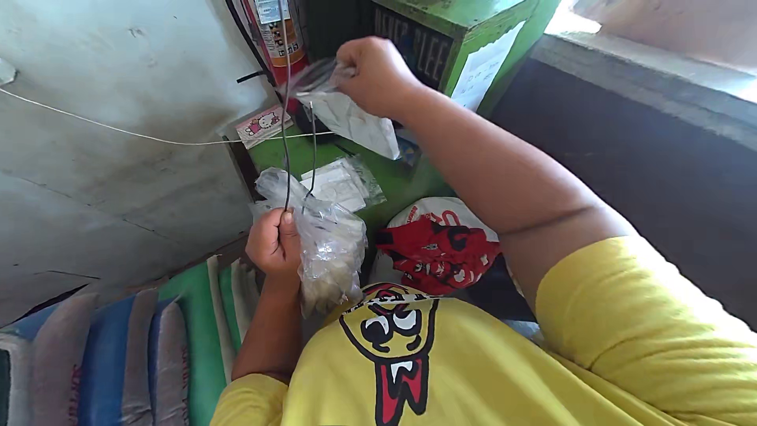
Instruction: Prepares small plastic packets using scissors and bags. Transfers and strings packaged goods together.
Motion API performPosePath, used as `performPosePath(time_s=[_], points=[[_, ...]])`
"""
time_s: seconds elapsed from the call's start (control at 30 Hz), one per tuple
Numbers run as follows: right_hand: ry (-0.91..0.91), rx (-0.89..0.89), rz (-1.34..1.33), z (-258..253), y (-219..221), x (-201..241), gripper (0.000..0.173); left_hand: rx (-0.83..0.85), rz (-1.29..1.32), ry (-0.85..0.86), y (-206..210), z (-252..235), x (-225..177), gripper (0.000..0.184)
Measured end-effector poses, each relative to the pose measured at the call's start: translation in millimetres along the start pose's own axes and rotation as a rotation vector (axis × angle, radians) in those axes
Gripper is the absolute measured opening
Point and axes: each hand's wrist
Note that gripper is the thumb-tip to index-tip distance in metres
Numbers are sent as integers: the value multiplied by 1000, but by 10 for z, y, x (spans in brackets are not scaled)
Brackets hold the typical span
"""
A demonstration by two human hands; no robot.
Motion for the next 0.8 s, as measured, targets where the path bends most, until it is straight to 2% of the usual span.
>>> performPosePath(time_s=[0.1, 0.17, 0.27, 0.37, 0.5, 0.7, 0.8], points=[[-16, -131, -102, 71, -243, 135, 11, 17, 28, 2, 139, -12, -12, 29], [-25, -144, -159, 163, -339, 192, 26, 21, 44, 3, 226, -17, -27, 28], [-35, -153, -223, 335, -396, 249, 15, 35, 66, -18, 314, -32, -75, 28], [-83, -201, -240, 466, -435, 263, 14, 40, 80, -47, 382, -35, -123, 28], [-215, -247, -164, 596, -467, 225, 16, 47, 108, -46, 449, -26, -172, 28], [-459, -355, 88, 764, -413, 151, 24, 74, 96, -54, 461, 2, -242, 28], [-620, -294, 175, 986, -197, 210, 19, 24, 115, -98, 464, 36, -252, 26]])
Point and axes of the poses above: each hand's wrist, its own z-axis away from the middle knuckle, its own y-axis out of the palm, x = y × z, and after that the axes turned 12 degrees about -x, right-handed
